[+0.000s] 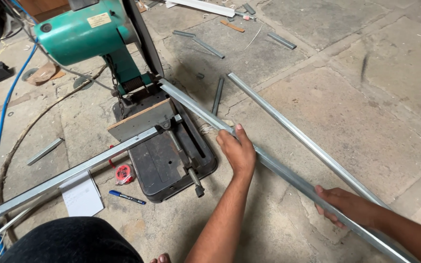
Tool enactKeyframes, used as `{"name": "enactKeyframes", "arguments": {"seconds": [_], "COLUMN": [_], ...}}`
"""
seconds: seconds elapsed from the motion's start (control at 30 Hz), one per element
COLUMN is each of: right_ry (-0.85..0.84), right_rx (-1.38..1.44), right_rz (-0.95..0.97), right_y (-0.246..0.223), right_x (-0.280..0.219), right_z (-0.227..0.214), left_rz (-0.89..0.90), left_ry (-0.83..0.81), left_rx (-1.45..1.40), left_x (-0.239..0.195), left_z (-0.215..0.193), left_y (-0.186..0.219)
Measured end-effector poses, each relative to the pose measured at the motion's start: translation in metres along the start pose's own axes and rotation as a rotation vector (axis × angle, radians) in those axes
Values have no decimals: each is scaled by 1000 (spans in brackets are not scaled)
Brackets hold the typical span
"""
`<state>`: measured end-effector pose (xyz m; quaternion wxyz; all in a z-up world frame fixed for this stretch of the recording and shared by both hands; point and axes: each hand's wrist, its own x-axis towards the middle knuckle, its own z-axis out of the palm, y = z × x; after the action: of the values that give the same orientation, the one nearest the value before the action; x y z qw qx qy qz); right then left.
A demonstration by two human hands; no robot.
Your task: Measuring a long metal square tube and cutting it to size using a heavy-duty electric chop saw.
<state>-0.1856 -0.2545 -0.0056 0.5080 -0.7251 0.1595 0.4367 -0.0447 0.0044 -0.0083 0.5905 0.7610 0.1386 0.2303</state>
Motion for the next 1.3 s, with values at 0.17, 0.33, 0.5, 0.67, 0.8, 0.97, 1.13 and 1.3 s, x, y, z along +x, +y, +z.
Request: {"name": "enactKeyframes", "arguments": {"seconds": [0.17,0.33,0.5,0.67,0.8,0.97,1.13,1.3], "right_ry": [90,258,318,365,430,474,477,475], "right_rx": [-96,-150,-144,-152,-227,-298,-372,-393], "right_rz": [-39,-49,-99,-136,-163,-160,-145,-147], "right_y": [7,-3,-7,-4,-8,-20,-42,-38], "right_x": [7,4,9,21,20,15,4,8], "right_z": [-4,-2,-10,-27,-38,-49,-56,-62], "left_rz": [-32,-127,-71,-95,-69,-133,-120,-163], "left_ry": [-182,-210,-217,-238,-238,-300,-277,-278], "left_rx": [38,-55,-146,-161,-148,-204,-220,-241], "left_x": [4,17,29,38,41,44,50,49], "left_z": [-2,-6,-7,-3,5,8,11,10], "left_y": [-1,5,13,17,11,20,28,32]}}
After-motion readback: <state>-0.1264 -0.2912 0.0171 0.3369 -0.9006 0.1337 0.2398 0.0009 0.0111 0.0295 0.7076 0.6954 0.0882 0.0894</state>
